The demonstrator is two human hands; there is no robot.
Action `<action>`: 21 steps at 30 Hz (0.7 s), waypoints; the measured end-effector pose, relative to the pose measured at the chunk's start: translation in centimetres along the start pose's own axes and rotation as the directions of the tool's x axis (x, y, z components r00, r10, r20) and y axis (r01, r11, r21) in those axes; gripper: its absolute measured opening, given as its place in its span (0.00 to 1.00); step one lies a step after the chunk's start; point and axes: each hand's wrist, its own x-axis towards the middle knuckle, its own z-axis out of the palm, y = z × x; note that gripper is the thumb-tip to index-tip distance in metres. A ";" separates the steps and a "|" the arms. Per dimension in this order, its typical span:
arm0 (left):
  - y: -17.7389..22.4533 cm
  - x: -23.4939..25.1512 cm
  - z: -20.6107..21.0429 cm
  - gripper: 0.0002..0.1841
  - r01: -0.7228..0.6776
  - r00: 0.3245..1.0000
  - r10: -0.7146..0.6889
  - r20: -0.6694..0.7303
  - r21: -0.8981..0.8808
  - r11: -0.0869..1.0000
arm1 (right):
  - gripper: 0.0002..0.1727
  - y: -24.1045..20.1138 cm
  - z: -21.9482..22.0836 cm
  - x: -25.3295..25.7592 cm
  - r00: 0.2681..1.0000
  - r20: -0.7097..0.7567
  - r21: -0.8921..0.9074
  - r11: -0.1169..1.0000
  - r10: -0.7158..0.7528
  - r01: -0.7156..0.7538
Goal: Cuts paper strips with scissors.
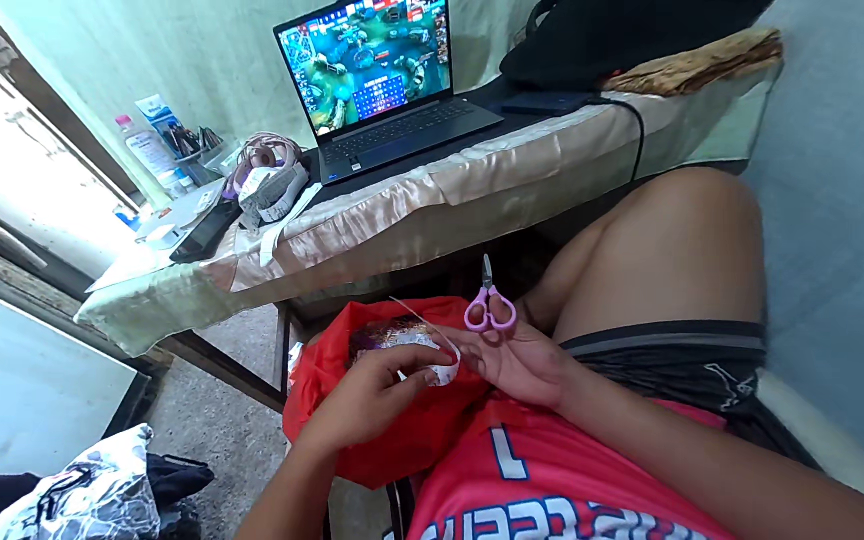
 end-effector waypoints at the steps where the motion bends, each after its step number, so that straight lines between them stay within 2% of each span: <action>1: 0.0 0.0 -0.1 0.13 0.007 1.000 -0.008 -0.005 -0.009 1.000 | 0.24 0.0 -0.1 0.0 1.000 0.018 0.009 1.000 0.009 -0.009; 4: -0.1 -0.1 -0.6 0.13 0.003 1.000 -0.004 -0.012 -0.052 0.999 | 0.23 -0.2 -0.6 0.2 0.991 0.130 0.025 0.999 0.016 -0.020; 7: -0.3 -0.2 -1.2 0.13 -0.021 1.000 0.020 -0.007 -0.064 0.998 | 0.22 -0.5 -0.4 0.0 0.987 0.162 -0.007 1.000 0.009 -0.008; 10: -0.8 -0.3 -1.6 0.13 0.025 1.000 -0.024 0.016 -0.048 0.999 | 0.23 -0.8 -0.3 0.0 0.979 0.201 0.011 1.000 0.011 -0.014; 13: -1.0 -0.6 -2.2 0.13 0.117 0.992 -0.117 0.037 0.005 0.993 | 0.20 -0.8 0.1 -0.2 0.995 0.100 0.000 1.000 -0.005 0.005; 16: -1.2 -1.1 -3.0 0.12 0.150 0.979 -0.159 0.127 0.080 0.985 | 0.13 -0.6 0.6 -0.1 0.983 -0.063 -0.227 0.962 -0.171 0.153; 18: -1.1 -1.3 -3.0 0.14 0.142 0.976 -0.157 0.151 0.102 0.985 | 0.10 -0.6 0.8 0.1 0.949 -0.076 -0.441 0.864 -0.305 0.242; 21: -0.9 -0.1 -1.6 0.24 0.128 0.991 -0.126 -0.051 0.048 0.991 | 0.08 -0.2 1.3 -0.2 0.932 0.000 -0.618 0.733 -0.363 0.285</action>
